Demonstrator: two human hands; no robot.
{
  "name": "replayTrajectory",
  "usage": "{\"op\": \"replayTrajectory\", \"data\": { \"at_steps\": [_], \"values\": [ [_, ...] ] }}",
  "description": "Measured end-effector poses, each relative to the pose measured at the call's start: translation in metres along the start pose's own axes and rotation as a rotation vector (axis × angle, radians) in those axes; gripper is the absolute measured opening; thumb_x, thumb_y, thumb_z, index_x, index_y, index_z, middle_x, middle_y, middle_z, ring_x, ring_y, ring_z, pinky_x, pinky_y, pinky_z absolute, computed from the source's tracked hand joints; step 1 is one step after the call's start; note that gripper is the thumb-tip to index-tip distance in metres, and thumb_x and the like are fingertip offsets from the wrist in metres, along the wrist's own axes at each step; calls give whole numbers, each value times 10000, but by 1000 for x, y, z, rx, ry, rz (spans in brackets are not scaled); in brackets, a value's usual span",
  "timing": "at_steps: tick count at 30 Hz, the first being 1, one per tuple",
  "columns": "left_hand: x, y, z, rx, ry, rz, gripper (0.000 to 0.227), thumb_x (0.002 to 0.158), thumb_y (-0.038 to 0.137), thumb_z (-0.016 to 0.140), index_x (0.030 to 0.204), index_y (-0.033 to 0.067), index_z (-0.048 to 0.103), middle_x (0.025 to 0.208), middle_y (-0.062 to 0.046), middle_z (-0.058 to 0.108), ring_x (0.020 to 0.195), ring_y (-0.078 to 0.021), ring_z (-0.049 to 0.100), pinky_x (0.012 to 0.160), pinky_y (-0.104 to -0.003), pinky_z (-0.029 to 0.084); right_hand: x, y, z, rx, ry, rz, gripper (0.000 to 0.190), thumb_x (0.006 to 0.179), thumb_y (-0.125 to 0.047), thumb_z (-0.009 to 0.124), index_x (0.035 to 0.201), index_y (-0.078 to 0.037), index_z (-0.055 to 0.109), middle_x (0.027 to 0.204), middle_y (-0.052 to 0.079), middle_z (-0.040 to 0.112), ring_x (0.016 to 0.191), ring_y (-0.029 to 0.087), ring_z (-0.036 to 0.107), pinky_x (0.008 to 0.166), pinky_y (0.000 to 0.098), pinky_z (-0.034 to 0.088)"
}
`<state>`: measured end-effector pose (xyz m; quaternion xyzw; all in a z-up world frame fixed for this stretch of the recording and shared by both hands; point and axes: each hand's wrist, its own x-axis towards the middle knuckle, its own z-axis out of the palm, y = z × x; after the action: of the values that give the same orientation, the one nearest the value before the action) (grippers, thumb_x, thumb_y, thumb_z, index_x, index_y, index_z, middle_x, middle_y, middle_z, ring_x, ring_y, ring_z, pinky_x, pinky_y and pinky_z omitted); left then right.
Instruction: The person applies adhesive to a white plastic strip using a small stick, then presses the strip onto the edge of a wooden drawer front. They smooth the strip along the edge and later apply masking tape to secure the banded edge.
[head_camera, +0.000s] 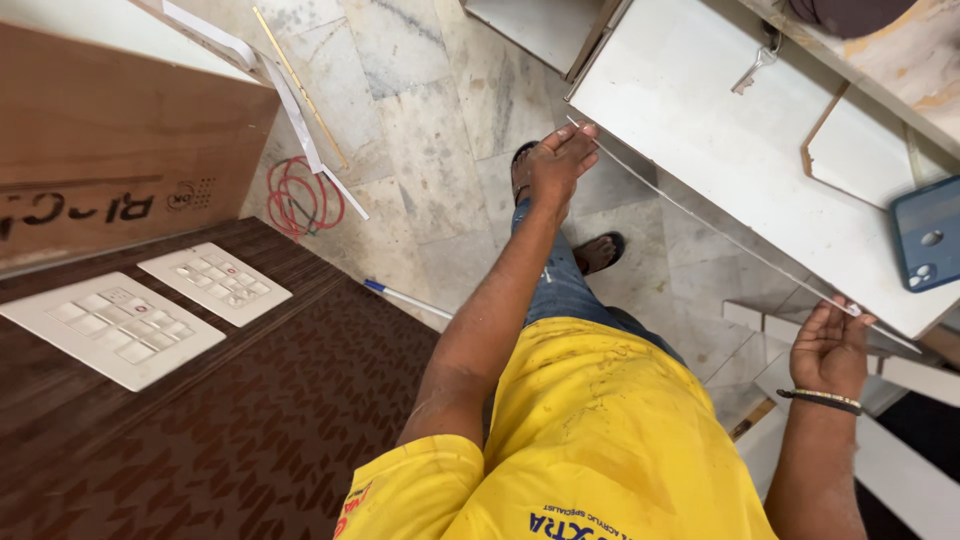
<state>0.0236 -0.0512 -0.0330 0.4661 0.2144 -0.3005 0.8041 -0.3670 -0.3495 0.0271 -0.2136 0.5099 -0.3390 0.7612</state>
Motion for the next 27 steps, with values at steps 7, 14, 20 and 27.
{"op": "replayTrajectory", "data": {
  "at_steps": [7,14,20,27],
  "values": [
    [0,-2,11,59,81,52,456,941,198,744,1274,-90,625,1144,-151,743,1028,-223,736,882,-338,623,6,1,1,-104,84,28,292,1102,-267,614,1222,-1,602,1175,146,723,1101,225,745,998,312,607],
    [5,7,20,76,131,84,486,906,200,782,1254,-93,611,1098,-176,748,986,-237,749,843,-352,639,9,5,0,-65,73,-8,309,1108,-256,619,1255,15,592,1178,143,707,1101,222,735,1009,324,613],
    [12,0,17,46,154,62,374,899,204,781,1154,-46,668,1066,-155,752,978,-234,739,841,-337,626,11,8,-11,-55,117,-21,323,1078,-247,631,1273,5,582,1194,155,709,1093,232,739,987,318,616],
    [57,-32,-5,-343,-162,204,355,973,140,630,1240,-91,666,1118,-199,748,904,-287,728,702,-320,589,10,15,-1,-27,34,-6,430,1058,-156,660,1464,-61,559,1299,153,715,1200,232,703,1016,324,594]
  ]
}}
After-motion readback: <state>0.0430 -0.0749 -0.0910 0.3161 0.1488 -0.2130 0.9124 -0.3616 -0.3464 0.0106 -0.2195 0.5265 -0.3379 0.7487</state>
